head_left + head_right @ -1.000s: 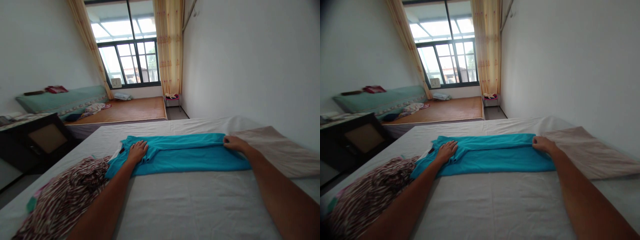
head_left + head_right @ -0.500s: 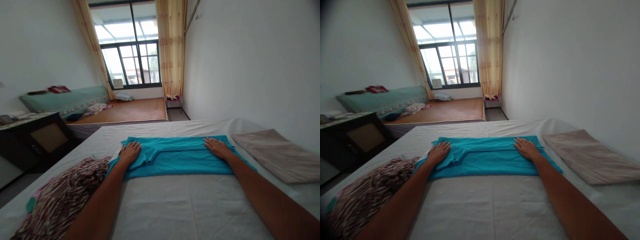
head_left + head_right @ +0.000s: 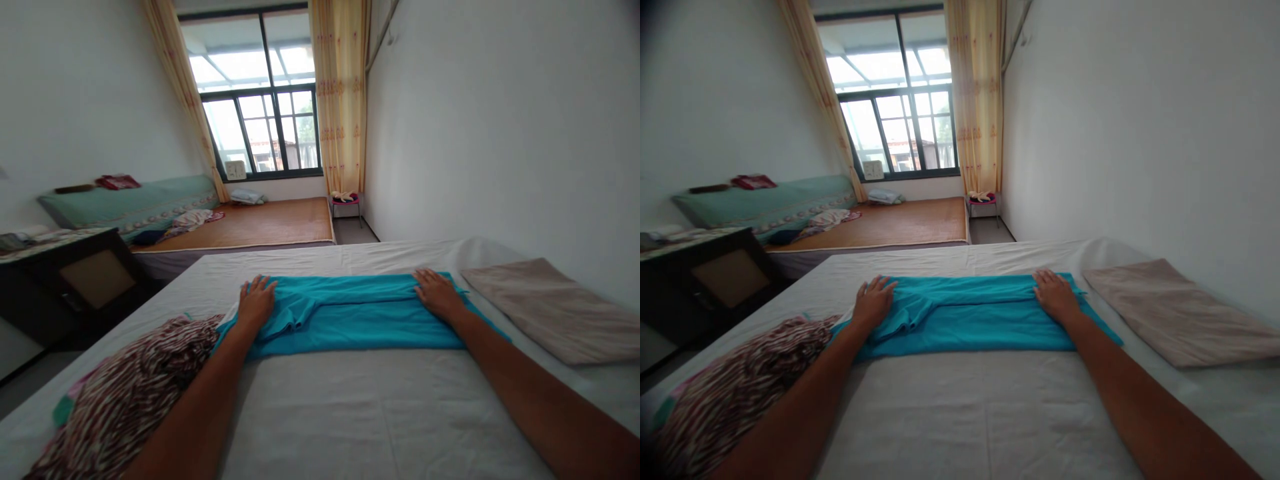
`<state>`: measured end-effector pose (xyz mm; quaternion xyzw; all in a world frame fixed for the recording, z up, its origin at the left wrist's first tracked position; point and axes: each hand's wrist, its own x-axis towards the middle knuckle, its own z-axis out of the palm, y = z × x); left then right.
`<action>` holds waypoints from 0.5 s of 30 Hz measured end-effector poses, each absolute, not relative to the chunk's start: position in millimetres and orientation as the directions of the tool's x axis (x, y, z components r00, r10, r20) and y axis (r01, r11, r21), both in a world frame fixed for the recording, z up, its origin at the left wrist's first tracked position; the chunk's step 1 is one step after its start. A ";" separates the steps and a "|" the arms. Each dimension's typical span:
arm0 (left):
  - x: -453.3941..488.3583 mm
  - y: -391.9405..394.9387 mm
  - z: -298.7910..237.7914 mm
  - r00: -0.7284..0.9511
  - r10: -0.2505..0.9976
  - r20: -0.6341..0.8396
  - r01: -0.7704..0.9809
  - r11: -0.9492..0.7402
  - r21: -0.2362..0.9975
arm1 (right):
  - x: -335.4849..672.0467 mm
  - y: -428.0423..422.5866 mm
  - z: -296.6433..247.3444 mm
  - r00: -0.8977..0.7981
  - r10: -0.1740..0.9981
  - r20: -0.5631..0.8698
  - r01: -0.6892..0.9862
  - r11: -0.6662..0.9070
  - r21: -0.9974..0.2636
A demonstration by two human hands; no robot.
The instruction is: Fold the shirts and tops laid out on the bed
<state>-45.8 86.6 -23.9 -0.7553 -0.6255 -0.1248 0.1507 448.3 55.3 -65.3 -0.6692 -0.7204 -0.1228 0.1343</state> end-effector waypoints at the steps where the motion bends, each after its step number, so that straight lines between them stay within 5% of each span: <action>1: -36.5 83.7 -22.6 0.234 0.897 0.375 0.971 -0.231 -0.054 | 436.3 54.5 -64.1 -0.151 0.922 0.358 0.986 0.166 -0.012; 6: 5.7 67.1 -34.1 0.362 0.903 0.230 0.925 -0.379 0.034 | 387.1 48.2 -67.1 -0.390 0.885 0.255 0.892 0.432 -0.135; 15: 4.5 66.3 -42.9 0.368 0.907 0.204 0.920 -0.387 0.059 | 388.5 47.8 -70.2 -0.374 0.891 0.256 0.886 0.425 -0.185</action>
